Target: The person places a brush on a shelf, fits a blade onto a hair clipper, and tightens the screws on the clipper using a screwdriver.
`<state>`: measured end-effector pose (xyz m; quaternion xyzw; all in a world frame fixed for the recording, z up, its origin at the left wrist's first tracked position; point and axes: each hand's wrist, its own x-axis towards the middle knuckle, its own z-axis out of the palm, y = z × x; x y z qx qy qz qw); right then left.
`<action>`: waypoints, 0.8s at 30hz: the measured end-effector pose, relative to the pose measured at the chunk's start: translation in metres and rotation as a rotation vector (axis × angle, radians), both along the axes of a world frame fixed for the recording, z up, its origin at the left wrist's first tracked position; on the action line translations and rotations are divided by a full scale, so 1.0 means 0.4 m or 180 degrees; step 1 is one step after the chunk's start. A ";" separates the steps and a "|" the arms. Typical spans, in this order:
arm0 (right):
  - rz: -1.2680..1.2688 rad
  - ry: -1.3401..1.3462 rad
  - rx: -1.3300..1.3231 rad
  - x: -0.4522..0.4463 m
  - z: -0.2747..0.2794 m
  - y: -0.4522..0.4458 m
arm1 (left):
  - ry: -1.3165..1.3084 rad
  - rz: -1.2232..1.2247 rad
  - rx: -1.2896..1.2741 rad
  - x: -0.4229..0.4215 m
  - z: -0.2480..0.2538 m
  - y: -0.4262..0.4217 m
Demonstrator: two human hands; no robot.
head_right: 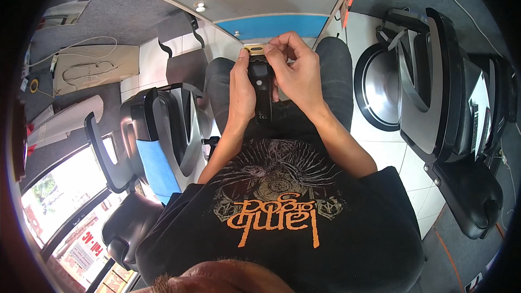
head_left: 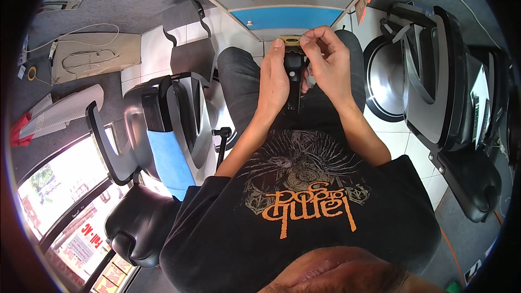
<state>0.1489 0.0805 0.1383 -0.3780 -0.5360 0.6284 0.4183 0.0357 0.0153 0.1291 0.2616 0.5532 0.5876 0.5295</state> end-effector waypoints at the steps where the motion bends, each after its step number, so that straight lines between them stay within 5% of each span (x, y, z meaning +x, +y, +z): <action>1: 0.0010 0.0011 -0.0002 0.001 0.001 0.000 | 0.0029 0.0010 -0.0027 0.003 0.004 0.001; 24: -0.0382 -0.0106 0.0427 -0.004 -0.003 0.044 | -0.0004 0.0113 -0.0054 -0.009 0.020 0.005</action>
